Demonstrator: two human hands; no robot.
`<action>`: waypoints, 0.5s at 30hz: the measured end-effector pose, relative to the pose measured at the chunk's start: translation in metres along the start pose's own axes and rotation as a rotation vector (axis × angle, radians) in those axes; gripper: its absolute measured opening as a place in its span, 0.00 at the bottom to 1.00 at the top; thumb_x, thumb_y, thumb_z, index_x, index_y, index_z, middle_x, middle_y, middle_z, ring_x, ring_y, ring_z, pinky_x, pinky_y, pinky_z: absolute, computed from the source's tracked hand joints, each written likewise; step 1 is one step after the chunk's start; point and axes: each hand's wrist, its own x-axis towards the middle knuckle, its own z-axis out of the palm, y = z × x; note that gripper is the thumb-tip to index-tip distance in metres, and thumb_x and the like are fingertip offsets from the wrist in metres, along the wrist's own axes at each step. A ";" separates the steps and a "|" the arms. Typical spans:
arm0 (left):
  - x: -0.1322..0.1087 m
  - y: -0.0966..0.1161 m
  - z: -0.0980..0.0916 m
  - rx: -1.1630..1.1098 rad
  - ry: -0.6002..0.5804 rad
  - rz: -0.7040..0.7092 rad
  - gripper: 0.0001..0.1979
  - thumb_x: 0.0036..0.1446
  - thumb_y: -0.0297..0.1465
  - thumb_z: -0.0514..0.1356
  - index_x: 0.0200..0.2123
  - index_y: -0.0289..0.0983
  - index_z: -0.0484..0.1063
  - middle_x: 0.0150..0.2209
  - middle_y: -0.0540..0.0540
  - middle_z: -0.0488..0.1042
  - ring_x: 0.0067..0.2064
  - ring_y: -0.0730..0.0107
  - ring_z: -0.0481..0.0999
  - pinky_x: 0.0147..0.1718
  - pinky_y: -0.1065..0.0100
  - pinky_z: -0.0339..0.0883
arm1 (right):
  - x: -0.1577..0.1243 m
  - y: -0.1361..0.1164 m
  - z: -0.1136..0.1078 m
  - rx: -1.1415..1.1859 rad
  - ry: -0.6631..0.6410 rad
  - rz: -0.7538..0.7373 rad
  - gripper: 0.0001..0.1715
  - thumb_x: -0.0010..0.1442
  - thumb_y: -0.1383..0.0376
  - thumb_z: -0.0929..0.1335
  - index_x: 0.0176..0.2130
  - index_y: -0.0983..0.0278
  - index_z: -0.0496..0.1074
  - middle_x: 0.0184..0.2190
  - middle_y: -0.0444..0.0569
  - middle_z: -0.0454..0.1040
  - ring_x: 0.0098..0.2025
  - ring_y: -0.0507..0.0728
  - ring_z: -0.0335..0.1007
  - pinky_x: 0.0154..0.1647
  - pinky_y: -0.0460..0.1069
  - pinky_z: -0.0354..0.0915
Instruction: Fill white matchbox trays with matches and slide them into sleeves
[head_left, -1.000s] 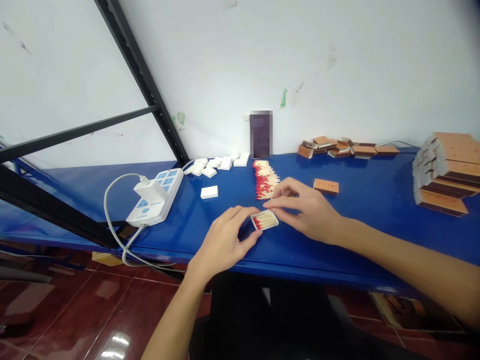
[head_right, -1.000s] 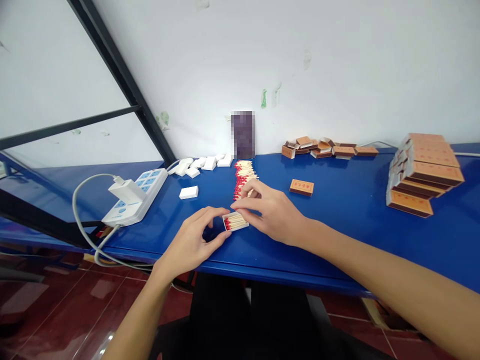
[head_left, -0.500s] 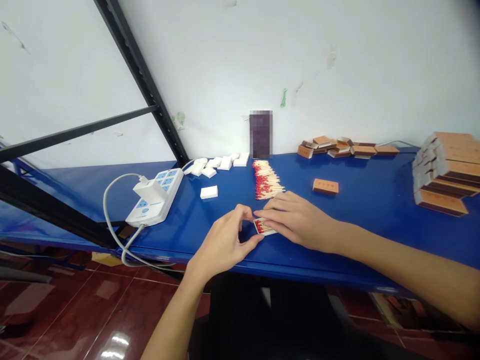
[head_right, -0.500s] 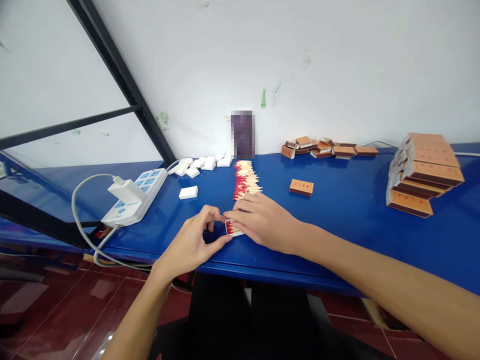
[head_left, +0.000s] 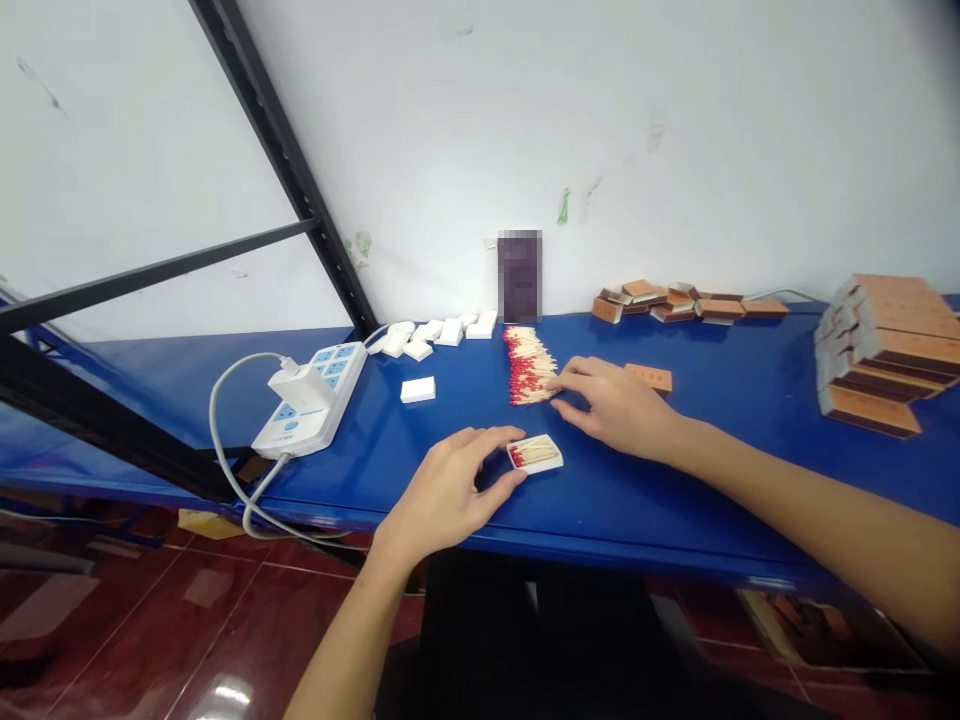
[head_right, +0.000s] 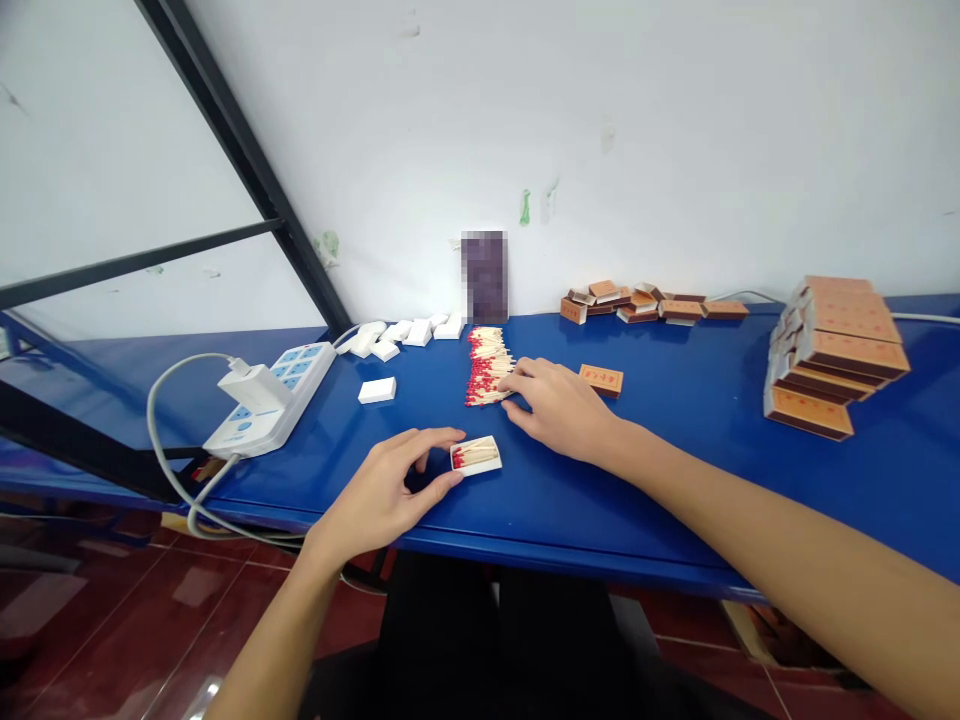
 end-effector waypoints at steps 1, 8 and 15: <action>0.000 0.000 0.000 0.002 -0.003 0.003 0.18 0.66 0.35 0.62 0.57 0.44 0.68 0.48 0.50 0.77 0.40 0.64 0.74 0.45 0.64 0.67 | 0.000 0.001 0.001 0.002 -0.010 -0.007 0.12 0.65 0.65 0.65 0.45 0.64 0.77 0.40 0.53 0.75 0.44 0.62 0.71 0.41 0.54 0.66; -0.001 0.001 0.000 0.002 -0.047 0.043 0.19 0.62 0.33 0.64 0.56 0.44 0.68 0.51 0.50 0.76 0.43 0.63 0.74 0.47 0.63 0.68 | 0.004 0.009 0.007 -0.030 -0.026 -0.050 0.11 0.66 0.66 0.65 0.43 0.62 0.78 0.40 0.52 0.74 0.41 0.60 0.71 0.38 0.52 0.63; -0.001 0.003 -0.001 -0.005 -0.049 0.034 0.18 0.63 0.34 0.64 0.56 0.43 0.69 0.51 0.50 0.76 0.44 0.62 0.74 0.48 0.62 0.68 | 0.008 0.011 0.006 -0.080 -0.061 -0.117 0.15 0.70 0.64 0.62 0.43 0.62 0.78 0.39 0.52 0.73 0.35 0.58 0.69 0.35 0.52 0.59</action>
